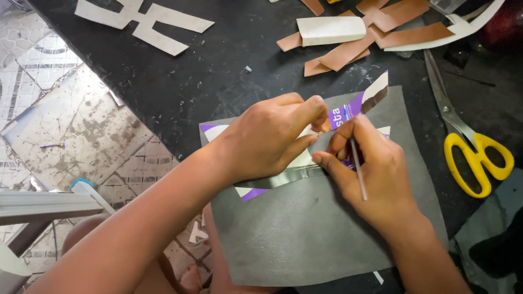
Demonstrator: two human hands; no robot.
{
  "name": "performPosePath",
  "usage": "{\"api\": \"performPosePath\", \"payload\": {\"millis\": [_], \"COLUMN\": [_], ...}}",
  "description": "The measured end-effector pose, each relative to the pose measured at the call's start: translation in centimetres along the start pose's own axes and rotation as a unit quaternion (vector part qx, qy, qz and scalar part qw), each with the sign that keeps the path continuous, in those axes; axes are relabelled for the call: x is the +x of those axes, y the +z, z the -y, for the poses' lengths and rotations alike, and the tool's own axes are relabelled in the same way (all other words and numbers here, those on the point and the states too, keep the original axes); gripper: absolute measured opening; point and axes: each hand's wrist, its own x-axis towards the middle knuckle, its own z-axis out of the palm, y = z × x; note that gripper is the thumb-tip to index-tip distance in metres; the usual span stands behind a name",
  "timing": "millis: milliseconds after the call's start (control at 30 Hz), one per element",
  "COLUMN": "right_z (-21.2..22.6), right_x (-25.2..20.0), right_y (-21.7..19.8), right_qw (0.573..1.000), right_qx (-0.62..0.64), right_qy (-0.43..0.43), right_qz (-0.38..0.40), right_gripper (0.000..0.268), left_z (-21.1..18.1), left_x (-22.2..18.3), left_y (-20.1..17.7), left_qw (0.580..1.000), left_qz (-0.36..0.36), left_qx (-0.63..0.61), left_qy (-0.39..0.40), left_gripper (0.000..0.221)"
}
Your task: The person sits at a workbench and uses a small pointed hand tool to trace along the edge of a paper pattern laid on a piece of grey material, holding the pattern steady with the other hand and working around its outline.
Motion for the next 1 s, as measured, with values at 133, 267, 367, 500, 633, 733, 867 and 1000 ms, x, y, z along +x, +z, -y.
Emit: {"api": "performPosePath", "payload": {"millis": [133,267,367,500,633,733,867,1000], "right_z": [-1.5,-1.7,-1.8,-1.5,-1.9,-1.4,-0.9,-0.7], "right_x": [-0.3,-0.4,-0.3,-0.3,-0.4,-0.5,-0.3,-0.1], "right_y": [0.4,0.3,0.2,0.1,0.2,0.7,0.8,0.8], "right_qw": [0.997,0.99,0.973,0.961,0.984,0.973,0.983,0.996], "right_qx": [0.038,0.127,0.216,0.268,0.173,0.209,0.167,0.068], "right_qy": [0.065,0.064,0.08,0.071,0.049,0.099,0.071,0.059], "right_qz": [-0.013,-0.015,-0.001,-0.003,-0.013,-0.028,-0.023,-0.002], "right_gripper": [0.019,0.009,0.017,0.027,0.023,0.016,0.012,0.012], "left_z": [-0.8,-1.1,-1.3,-1.8,-2.0,-1.9,-1.7,-1.6], "left_x": [-1.0,-1.1,-1.1,-1.2,-1.4,-1.5,-1.5,-1.4], "left_y": [-0.1,-0.3,-0.4,-0.3,-0.3,-0.2,0.1,0.1], "left_qw": [1.0,1.0,1.0,0.999,0.997,0.997,0.997,0.994], "left_qz": [-0.002,-0.003,0.002,0.0,0.004,-0.007,-0.011,0.001], "left_qx": [0.015,0.006,-0.005,-0.001,-0.005,-0.013,-0.014,-0.018], "left_qy": [-0.003,-0.013,-0.022,-0.05,-0.079,-0.074,-0.075,-0.103], "left_gripper": [0.028,0.03,0.034,0.041,0.045,0.046,0.048,0.05]}}
